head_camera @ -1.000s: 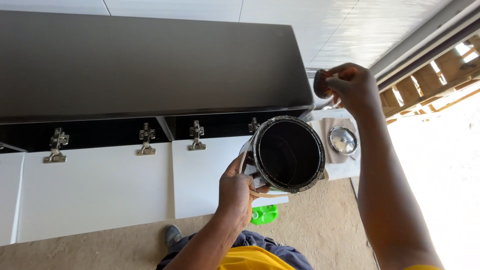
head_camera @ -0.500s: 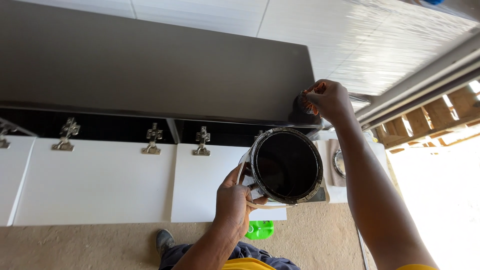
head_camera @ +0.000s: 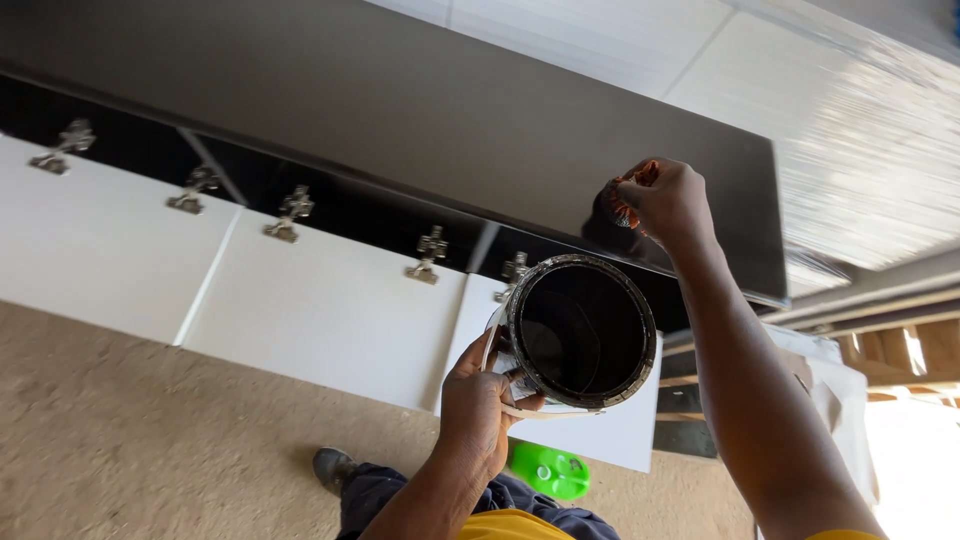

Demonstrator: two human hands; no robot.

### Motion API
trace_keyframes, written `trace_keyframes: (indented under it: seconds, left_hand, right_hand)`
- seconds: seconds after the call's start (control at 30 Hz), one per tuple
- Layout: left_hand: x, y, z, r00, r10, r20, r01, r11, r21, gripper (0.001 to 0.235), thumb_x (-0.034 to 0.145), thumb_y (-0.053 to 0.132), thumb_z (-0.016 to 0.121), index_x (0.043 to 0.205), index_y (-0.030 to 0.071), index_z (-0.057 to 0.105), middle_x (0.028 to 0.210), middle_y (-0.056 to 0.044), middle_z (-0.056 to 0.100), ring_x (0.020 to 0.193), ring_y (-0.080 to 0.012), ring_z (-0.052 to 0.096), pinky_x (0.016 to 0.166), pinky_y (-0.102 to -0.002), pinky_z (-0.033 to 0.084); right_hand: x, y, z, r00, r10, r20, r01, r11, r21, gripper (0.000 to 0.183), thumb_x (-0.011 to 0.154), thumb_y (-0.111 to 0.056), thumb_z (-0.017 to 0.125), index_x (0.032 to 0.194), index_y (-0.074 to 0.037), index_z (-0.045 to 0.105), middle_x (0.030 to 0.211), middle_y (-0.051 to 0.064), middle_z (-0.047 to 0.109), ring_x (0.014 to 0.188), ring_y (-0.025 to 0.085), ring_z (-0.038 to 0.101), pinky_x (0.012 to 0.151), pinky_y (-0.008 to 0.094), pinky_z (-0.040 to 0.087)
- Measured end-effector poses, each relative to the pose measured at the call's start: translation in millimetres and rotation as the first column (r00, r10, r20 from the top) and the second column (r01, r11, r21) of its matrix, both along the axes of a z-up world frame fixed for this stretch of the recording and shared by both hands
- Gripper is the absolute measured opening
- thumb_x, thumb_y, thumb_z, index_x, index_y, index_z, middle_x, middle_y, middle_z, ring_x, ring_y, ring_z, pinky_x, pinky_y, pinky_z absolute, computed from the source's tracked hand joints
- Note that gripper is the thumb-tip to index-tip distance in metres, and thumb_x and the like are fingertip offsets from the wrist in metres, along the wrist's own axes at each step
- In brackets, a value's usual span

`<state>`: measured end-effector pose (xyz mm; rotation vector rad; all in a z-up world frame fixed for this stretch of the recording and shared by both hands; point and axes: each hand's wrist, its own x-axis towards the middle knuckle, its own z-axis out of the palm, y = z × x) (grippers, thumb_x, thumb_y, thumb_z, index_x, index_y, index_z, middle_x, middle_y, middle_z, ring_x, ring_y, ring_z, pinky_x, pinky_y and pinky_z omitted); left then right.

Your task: Wiping down a cabinet surface and applying a dark finish to the edges using a small applicator tool.

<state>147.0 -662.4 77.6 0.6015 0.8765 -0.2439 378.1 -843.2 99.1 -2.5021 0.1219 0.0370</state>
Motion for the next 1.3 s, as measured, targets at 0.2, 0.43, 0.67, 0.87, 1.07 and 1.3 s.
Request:
trace_keyframes:
  seconds: [0.2, 0.43, 0.67, 0.87, 1.07, 1.3]
  left_hand:
    - [-12.1, 87.8, -3.1, 0.998, 0.064, 0.020, -0.064, 0.998, 0.006, 0.088, 0.072, -0.020, 0.028, 0.147, 0.013, 0.061, 0.144, -0.009, 0.066, 0.116, -0.0385, 0.068, 0.082, -0.053, 0.059]
    - [-18.1, 201.0, 1.5, 0.985, 0.171, 0.022, -0.171, 0.985, 0.001, 0.086, 0.073, -0.020, 0.027, 0.145, 0.013, 0.061, 0.149, -0.007, 0.063, 0.122, -0.0412, 0.066, 0.088, -0.057, 0.058]
    - [-25.6, 311.1, -1.4, 0.959, 0.281, 0.034, -0.281, 0.960, 0.014, 0.086, 0.071, -0.020, 0.028, 0.142, 0.012, 0.063, 0.144, -0.007, 0.065, 0.115, -0.0396, 0.068, 0.084, -0.056, 0.058]
    - [-31.3, 397.8, 0.7, 0.920, 0.386, 0.069, -0.389, 0.920, 0.038, 0.086, 0.071, -0.020, 0.028, 0.142, 0.011, 0.064, 0.146, -0.011, 0.064, 0.123, -0.0452, 0.067, 0.080, -0.054, 0.059]
    - [-26.3, 481.9, 7.7, 0.888, 0.459, -0.013, -0.457, 0.887, 0.068, 0.088, 0.069, -0.020, 0.028, 0.142, 0.014, 0.064, 0.138, -0.008, 0.069, 0.117, -0.0376, 0.068, 0.093, -0.057, 0.055]
    - [-10.5, 593.2, 4.1, 0.839, 0.545, -0.014, -0.544, 0.838, 0.046, 0.089, 0.071, -0.022, 0.029, 0.145, 0.014, 0.060, 0.156, -0.008, 0.058, 0.129, -0.0420, 0.065, 0.087, -0.056, 0.059]
  right_hand:
    - [10.5, 96.2, -3.3, 1.000, 0.026, 0.014, -0.027, 0.999, 0.024, 0.013, 0.086, -0.021, 0.070, 0.079, -0.011, 0.064, 0.069, 0.001, 0.063, 0.059, 0.012, 0.056, 0.052, 0.030, 0.044]
    - [25.8, 215.8, -11.1, 0.998, 0.060, 0.037, -0.061, 0.998, 0.016, 0.020, 0.090, -0.022, 0.073, 0.079, -0.011, 0.062, 0.072, 0.002, 0.065, 0.061, 0.012, 0.056, 0.052, 0.031, 0.043]
    - [37.6, 340.8, -12.5, 0.996, 0.078, 0.043, -0.082, 0.993, 0.086, 0.013, 0.086, -0.023, 0.073, 0.084, -0.011, 0.067, 0.073, 0.003, 0.068, 0.056, 0.014, 0.059, 0.049, 0.031, 0.049]
    - [40.9, 452.3, -4.0, 0.990, 0.127, 0.057, -0.132, 0.986, 0.104, 0.010, 0.080, -0.019, 0.068, 0.076, -0.012, 0.062, 0.064, 0.002, 0.064, 0.051, 0.012, 0.054, 0.045, 0.029, 0.044]
    - [55.4, 555.4, -4.6, 0.979, 0.198, 0.049, -0.203, 0.971, 0.126, 0.010, 0.083, -0.020, 0.068, 0.081, -0.011, 0.063, 0.070, 0.003, 0.065, 0.056, 0.015, 0.057, 0.049, 0.030, 0.047]
    - [67.2, 682.3, 1.0, 0.963, 0.261, 0.066, -0.268, 0.954, 0.132, 0.012, 0.083, -0.022, 0.069, 0.082, -0.011, 0.064, 0.070, 0.003, 0.065, 0.057, 0.016, 0.055, 0.052, 0.031, 0.047]
